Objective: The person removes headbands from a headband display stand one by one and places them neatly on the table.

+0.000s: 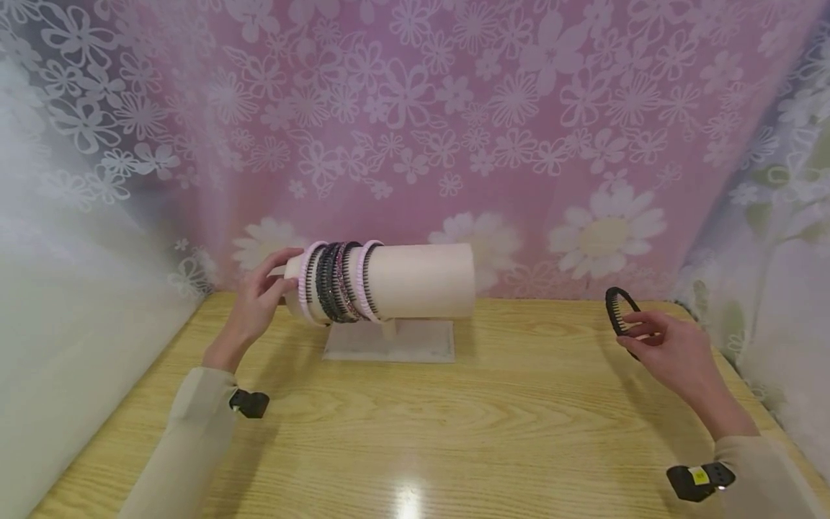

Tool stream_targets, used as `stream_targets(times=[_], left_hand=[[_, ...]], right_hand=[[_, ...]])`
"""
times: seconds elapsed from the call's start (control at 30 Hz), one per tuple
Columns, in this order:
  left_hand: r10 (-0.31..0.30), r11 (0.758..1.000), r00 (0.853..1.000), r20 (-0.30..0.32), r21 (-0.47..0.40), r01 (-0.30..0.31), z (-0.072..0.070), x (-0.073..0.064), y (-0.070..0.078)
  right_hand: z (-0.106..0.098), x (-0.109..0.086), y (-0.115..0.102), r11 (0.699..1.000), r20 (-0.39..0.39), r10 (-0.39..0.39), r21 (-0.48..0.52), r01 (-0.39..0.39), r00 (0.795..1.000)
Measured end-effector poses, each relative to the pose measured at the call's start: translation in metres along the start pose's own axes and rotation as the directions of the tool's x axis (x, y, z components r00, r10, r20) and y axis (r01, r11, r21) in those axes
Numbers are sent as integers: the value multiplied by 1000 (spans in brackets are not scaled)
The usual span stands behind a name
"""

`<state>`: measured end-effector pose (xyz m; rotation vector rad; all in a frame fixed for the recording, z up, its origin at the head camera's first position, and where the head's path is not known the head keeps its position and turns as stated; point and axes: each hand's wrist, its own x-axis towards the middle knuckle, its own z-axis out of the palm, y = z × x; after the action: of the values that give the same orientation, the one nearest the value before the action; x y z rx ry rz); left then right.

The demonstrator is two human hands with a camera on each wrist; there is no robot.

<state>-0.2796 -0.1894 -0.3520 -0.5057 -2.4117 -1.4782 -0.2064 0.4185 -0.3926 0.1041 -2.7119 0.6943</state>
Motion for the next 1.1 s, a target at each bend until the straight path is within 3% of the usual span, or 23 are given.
stream_targets(times=[0.67,0.9,1.1], left_hand=[[-8,1000,1000,-1,-19,8,1,0,0],[-14,1000,1000,2,-18,14,1,-1,1],[-12,1000,1000,0,-17,12,1,-1,0]], right_hand=[[5,1,21,998,84,-42,-38,46,996],[8,5,33,996,55,-74,-43,77,996],[9,9,42,999,70,-28,-40,31,997]])
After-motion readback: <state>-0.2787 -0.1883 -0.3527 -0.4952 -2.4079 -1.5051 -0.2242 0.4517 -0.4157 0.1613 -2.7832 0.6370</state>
